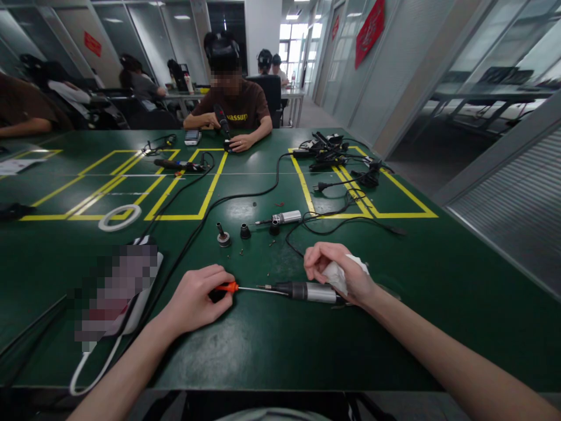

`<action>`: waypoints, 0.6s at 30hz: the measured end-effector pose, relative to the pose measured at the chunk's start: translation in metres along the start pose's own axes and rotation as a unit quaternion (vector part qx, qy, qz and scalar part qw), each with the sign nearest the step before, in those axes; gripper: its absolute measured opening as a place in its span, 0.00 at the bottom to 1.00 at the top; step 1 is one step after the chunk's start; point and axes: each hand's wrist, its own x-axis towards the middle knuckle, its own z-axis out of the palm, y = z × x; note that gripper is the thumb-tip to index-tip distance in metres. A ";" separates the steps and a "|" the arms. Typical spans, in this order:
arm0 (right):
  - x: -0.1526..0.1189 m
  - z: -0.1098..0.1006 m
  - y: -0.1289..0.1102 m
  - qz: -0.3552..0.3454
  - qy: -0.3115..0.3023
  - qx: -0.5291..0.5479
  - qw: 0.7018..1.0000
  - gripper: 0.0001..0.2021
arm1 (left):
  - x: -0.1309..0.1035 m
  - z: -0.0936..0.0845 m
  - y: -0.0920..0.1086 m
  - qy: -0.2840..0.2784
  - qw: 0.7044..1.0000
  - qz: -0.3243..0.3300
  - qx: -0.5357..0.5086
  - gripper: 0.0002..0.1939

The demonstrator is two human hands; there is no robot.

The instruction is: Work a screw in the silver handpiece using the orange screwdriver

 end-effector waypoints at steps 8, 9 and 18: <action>0.000 -0.002 0.002 -0.005 0.007 0.009 1.000 0.18 | -0.002 0.000 0.000 -0.002 1.000 0.011 -0.017 0.08; 0.000 -0.002 0.002 -0.006 0.008 0.009 1.000 0.18 | -0.002 0.001 0.000 -0.002 1.000 0.012 -0.015 0.08; 0.000 -0.001 0.002 -0.008 0.022 0.027 0.999 0.19 | 0.000 0.002 0.001 -0.001 1.000 0.006 -0.018 0.07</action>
